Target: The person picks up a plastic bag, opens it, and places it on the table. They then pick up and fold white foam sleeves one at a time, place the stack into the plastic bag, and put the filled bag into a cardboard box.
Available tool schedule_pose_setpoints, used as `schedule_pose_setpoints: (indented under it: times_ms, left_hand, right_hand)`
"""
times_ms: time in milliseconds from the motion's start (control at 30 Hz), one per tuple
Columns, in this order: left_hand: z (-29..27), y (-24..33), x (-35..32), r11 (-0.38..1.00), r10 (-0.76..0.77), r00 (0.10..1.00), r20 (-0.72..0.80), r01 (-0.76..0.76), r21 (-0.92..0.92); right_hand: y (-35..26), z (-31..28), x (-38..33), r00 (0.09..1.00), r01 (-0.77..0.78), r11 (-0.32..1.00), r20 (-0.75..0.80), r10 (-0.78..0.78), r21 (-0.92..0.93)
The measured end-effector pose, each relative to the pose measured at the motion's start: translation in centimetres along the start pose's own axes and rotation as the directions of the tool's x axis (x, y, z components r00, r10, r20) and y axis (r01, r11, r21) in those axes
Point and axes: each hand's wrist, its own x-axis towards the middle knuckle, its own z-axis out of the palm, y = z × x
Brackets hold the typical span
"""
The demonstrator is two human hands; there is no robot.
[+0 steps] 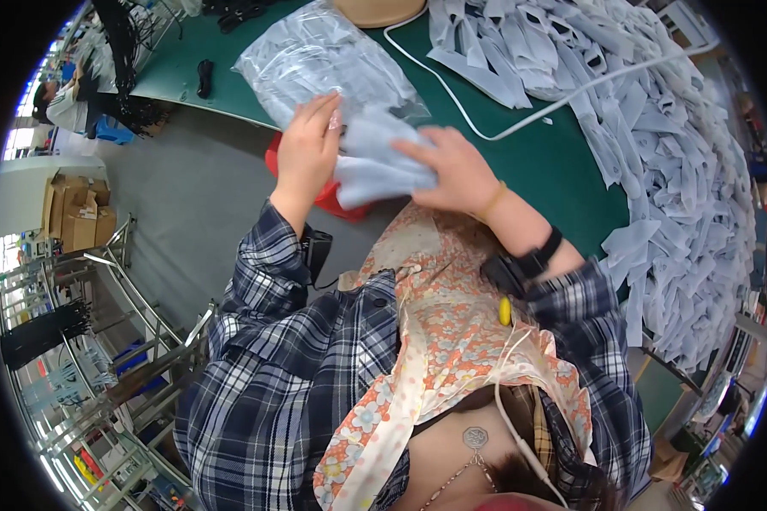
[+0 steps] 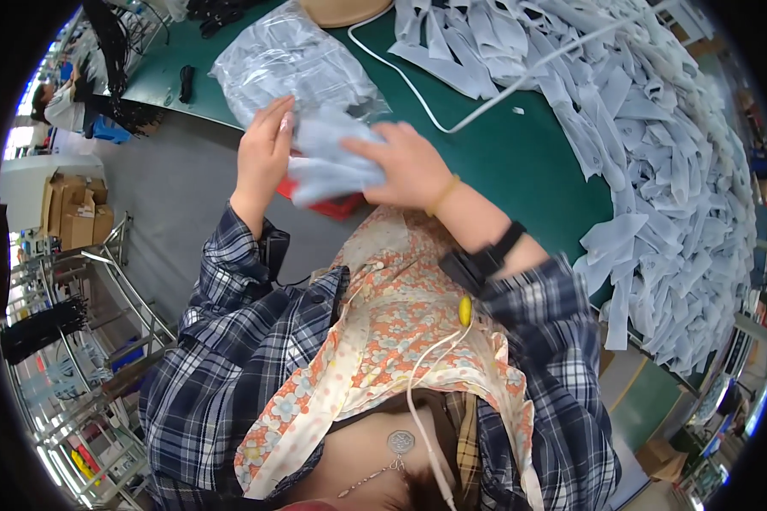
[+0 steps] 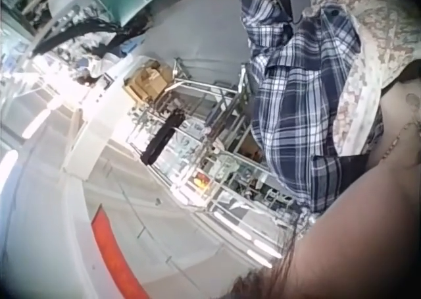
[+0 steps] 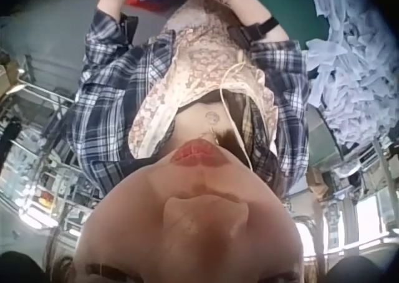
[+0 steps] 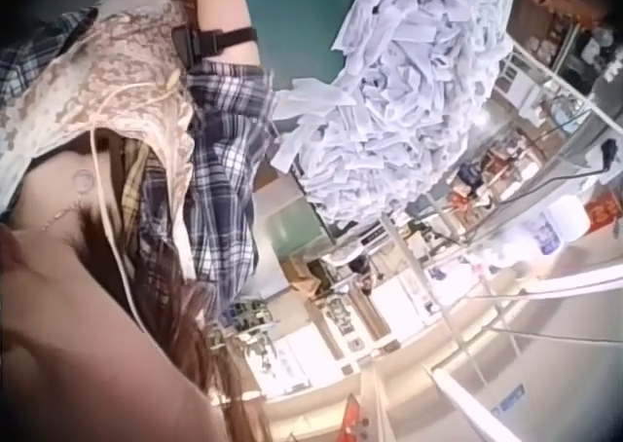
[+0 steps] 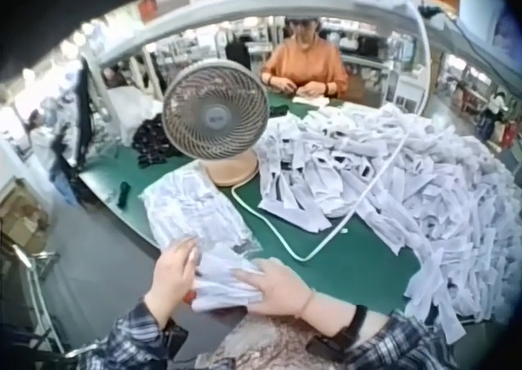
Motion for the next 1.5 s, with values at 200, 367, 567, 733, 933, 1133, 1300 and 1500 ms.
schedule_pose_setpoints:
  times_ms: [200, 367, 567, 733, 933, 1133, 1300, 1500]
  left_hand:
    - [-0.4, 2.6, 1.9, 0.995, 0.029, 0.995, -0.091, -0.037, -0.089]
    - [-0.3, 2.4, 0.9, 0.991, 0.078, 0.996, -0.046, -0.082, -0.106]
    - [-2.8, 0.7, 4.8, 0.976, 0.086, 0.925, 0.371, -0.004, -0.216]
    - [3.3, -2.9, 8.4, 0.978, 0.206, 0.978, -0.017, -0.206, 0.032]
    - [4.9, -1.7, 6.9, 0.959, 0.210, 0.958, 0.196, -0.240, 0.148]
    - [3.3, 1.1, -3.8, 0.983, -0.040, 0.997, -0.072, 0.052, 0.177]
    - [4.5, -1.5, -9.2, 0.899, -0.438, 0.856, -0.276, 0.411, -0.153]
    - [2.4, -0.4, -7.5, 0.768, -0.595, 0.789, 0.153, 0.615, -0.179]
  right_hand:
    - [0.6, 6.0, 10.6, 0.841, -0.228, 0.974, -0.502, 0.202, 0.009]
    - [-0.1, 7.1, 14.2, 0.768, -0.374, 0.912, -0.607, 0.205, -0.166]
    - [2.1, 6.5, 11.6, 0.801, -0.370, 0.807, -0.598, 0.027, -0.460]
    - [4.0, 4.9, 6.0, 0.825, -0.159, 0.978, -0.561, 0.059, -0.132]
    - [6.6, 2.8, 5.8, 0.795, -0.421, 0.906, -0.462, 0.393, 0.048]
    - [9.4, 1.1, 5.9, 0.915, -0.289, 0.952, -0.323, 0.244, -0.098]
    - [8.3, 1.8, 5.0, 0.843, -0.356, 0.910, -0.493, 0.215, -0.212]
    - [9.2, 1.8, 6.2, 0.929, -0.283, 0.926, -0.313, 0.199, -0.251]
